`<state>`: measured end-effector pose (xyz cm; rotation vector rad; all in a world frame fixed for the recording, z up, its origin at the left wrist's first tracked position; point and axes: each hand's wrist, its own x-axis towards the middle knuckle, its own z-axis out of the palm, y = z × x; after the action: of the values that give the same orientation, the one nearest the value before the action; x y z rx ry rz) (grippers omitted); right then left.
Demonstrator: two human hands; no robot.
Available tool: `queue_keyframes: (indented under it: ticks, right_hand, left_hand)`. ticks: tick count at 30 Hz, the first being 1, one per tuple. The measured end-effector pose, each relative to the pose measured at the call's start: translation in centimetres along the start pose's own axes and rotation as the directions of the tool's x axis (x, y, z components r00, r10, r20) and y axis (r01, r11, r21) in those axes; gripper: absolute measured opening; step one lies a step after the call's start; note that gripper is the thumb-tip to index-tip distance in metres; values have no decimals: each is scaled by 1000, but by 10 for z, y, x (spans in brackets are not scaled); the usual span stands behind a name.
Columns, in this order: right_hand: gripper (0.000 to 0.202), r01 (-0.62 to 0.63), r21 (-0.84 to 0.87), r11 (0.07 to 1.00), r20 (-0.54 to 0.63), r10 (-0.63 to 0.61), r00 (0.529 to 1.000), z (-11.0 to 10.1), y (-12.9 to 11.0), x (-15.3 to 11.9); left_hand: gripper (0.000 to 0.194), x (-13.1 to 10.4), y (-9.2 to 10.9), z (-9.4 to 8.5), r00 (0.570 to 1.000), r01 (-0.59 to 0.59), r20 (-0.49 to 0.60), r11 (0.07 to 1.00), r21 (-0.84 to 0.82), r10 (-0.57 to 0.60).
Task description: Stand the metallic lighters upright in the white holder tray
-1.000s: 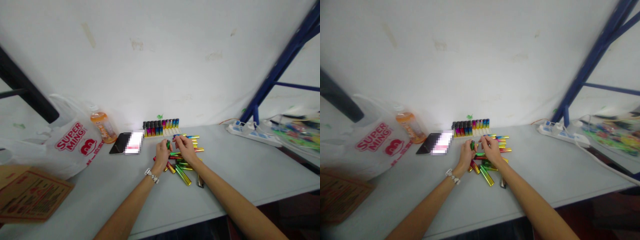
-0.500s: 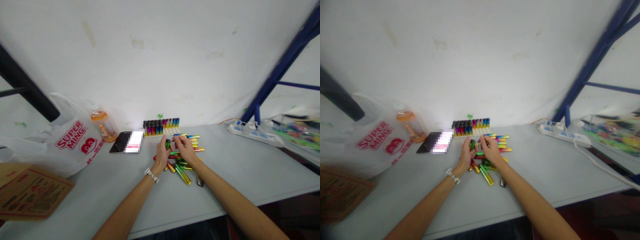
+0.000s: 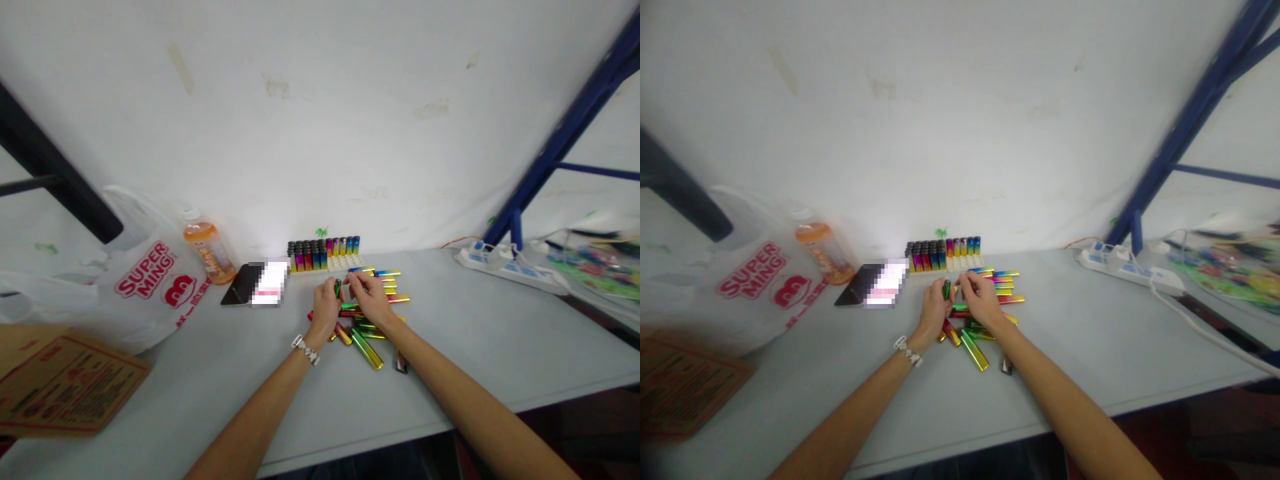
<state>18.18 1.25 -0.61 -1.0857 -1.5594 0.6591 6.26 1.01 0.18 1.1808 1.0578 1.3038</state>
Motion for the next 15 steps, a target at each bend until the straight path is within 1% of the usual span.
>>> queue_keyframes:
  ticks: [3, 5, 7, 9, 12, 15]
  right_hand:
    - [22, 42, 26, 999, 0, -42, 999, -3, 0, -1]
    - [15, 90, 77, 993, 36, -93, 995, -6, -3, -2]
    - [24, 130, 117, 985, 88, -141, 986, -8, -8, -2]
    - [29, 151, 98, 984, 125, -163, 979, -9, -14, -3]
    - [22, 136, 52, 989, 141, -142, 980, -9, -21, -1]
    - [20, 77, 87, 993, 157, -90, 983, -12, -22, 1]
  left_hand:
    - [44, 0, -1, 0, 1000, 6, -11, 1000, 6, -6]
    - [46, 0, -1, 1, 1000, 13, -18, 1000, 0, -13]
    - [49, -2, -1, 1, 999, 23, -27, 999, -28, -24]
    - [52, -3, -1, 1, 999, 31, -20, 994, -104, -33]
    - [57, -4, 0, 2, 999, 47, 24, 977, -209, -43]
    - [64, -5, -1, 1, 996, 57, 76, 979, -194, -43]
